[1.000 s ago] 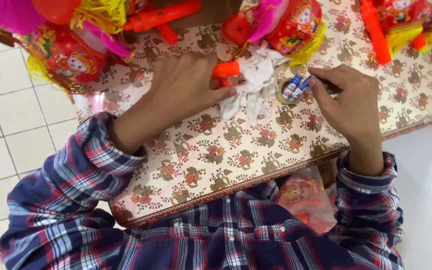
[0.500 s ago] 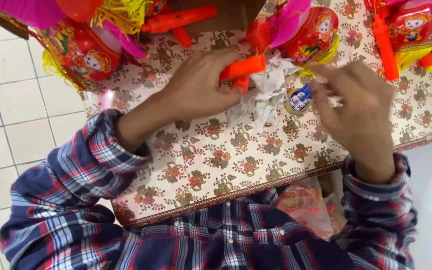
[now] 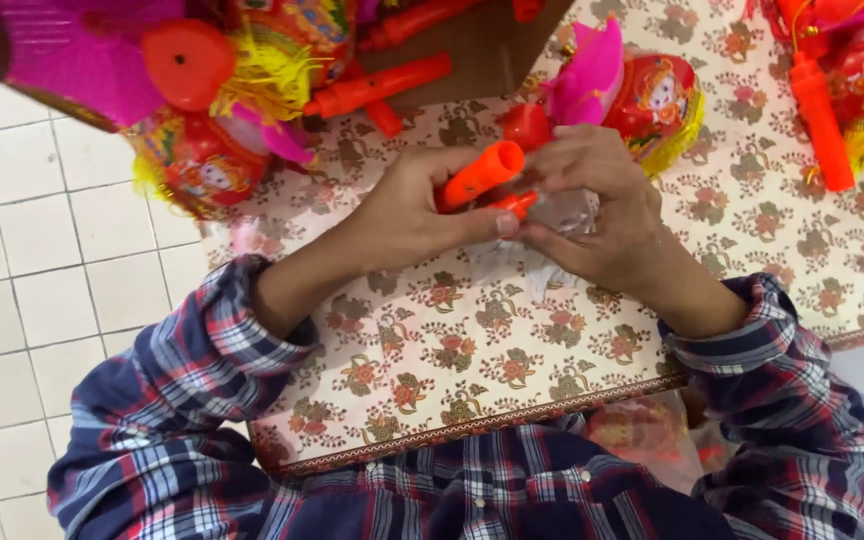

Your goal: Assembling small decorative lanterns by attaching plastic handles, applying glue, and cleaning them with a cloth.

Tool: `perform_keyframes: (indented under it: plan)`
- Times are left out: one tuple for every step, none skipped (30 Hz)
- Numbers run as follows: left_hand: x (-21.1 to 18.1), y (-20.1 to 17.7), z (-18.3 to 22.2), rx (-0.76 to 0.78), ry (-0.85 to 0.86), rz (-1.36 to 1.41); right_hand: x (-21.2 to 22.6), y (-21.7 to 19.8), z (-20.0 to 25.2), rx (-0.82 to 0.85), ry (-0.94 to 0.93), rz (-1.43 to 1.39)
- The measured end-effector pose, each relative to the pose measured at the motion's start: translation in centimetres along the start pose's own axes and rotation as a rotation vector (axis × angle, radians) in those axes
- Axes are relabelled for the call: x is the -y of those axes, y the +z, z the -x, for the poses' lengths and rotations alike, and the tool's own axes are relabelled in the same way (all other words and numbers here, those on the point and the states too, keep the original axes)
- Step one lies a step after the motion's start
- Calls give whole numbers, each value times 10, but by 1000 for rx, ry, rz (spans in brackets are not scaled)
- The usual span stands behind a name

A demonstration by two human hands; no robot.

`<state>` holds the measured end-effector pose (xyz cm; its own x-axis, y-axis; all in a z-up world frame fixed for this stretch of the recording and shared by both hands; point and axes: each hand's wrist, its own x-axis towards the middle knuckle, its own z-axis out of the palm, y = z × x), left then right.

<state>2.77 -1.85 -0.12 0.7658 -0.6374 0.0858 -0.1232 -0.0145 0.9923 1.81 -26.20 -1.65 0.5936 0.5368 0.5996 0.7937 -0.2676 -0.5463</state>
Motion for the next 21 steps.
perform_keyframes:
  plan:
    - [-1,2,-2,-49,-1,1,0,-2,4,-21,20,35]
    - [1,2,-3,-40,-2,5,3,-3,-2,-24,28,40]
    - [2,2,-4,-71,19,-70,7,-5,-9,-20,-95,200]
    - [4,1,-3,-109,37,-147,11,-5,-16,-12,-222,353]
    - [-1,-1,-4,-107,34,-144,8,-4,-11,-11,-218,351]
    - [-5,-4,-5,-57,31,-361,4,-3,-6,-40,-195,364]
    - [-10,-7,-5,-5,28,-578,1,-2,-1,-68,-172,377]
    - [-12,-8,-5,0,27,-576,0,-3,-1,-69,-167,378]
    - [-14,-10,-5,6,66,-553,-1,-4,0,-107,-127,363]
    - [-15,-12,-4,9,102,-529,-1,-4,1,-143,-87,344]
    - [-14,-12,-4,12,98,-526,0,-7,-1,-141,-81,342]
    - [-14,-11,-4,16,131,-596,2,-10,-2,-123,-91,331]
    - [-13,-11,-3,21,164,-667,3,-13,-4,-104,-101,319]
    - [-12,-11,-4,25,161,-666,3,-12,-7,-105,-98,318]
    - [-11,-11,-4,22,202,-692,2,-12,-10,-128,-155,314]
    - [-10,-9,-3,21,239,-713,3,-11,-12,-148,-207,307]
    - [-11,-9,-1,26,233,-706,4,-10,-11,-146,-197,304]
    - [-12,-11,0,2,243,-734,3,-11,-12,-146,-215,324]
    - [-14,-12,1,-22,253,-761,3,-11,-13,-145,-233,343]
    - [-14,-12,1,-19,253,-761,3,-12,-14,-147,-231,345]
    - [-13,-13,1,-59,299,-812,3,-12,-15,-146,-247,336]
